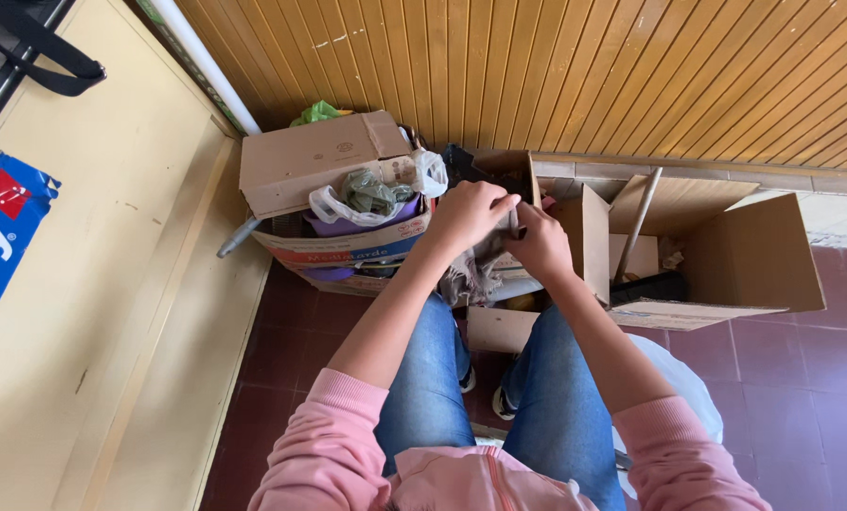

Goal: The person picks up a black plastic electronics housing from a box and wipes it repeatedly with a cloth while sitting on the floor next to several other boxes of components.

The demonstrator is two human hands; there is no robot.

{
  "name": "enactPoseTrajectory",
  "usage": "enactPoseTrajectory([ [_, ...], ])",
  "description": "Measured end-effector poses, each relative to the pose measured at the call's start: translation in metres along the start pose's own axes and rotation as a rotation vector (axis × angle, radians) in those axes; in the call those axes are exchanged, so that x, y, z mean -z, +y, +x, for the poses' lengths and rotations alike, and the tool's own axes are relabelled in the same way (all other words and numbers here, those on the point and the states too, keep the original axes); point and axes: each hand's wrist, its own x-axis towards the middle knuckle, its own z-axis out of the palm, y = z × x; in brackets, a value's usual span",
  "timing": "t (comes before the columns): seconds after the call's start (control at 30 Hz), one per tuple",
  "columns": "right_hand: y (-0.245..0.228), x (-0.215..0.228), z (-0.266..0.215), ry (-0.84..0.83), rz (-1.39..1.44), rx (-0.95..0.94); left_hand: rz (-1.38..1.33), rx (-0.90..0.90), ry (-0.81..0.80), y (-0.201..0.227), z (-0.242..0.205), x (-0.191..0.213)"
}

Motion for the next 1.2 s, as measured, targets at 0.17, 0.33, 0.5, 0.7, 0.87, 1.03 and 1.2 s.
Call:
enactPoseTrajectory([
  [0.17, 0.08, -0.009, 0.009, -0.092, 0.074, 0.001, -0.001, 0.034, 0.118, -0.053, 0.008, -0.006],
  [0.33, 0.204, -0.051, 0.047, -0.057, 0.389, -0.454, -0.167, 0.282, 0.435, -0.058, -0.004, -0.022],
  [0.5, -0.02, 0.041, -0.032, -0.021, 0.738, -0.213, -0.699, 0.38, 0.277, -0.027, -0.007, -0.117],
  [0.7, 0.005, 0.011, -0.044, 0.142, 1.055, -0.123, -1.098, 0.537, 0.156, -0.054, -0.07, -0.189],
  [0.87, 0.01, -0.015, -0.053, 0.08, 1.325, -0.218, -1.748, 0.664, -0.096, -0.047, -0.07, -0.197],
  [1.03, 0.066, -0.025, -0.06, 0.407, 0.921, -0.351, -1.635, 0.542, 0.214, -0.099, -0.048, -0.258],
  [1.2, 0.036, -0.05, -0.073, 0.122, 1.497, -0.565, -1.49, 0.531, -0.072, -0.037, -0.044, -0.212],
])
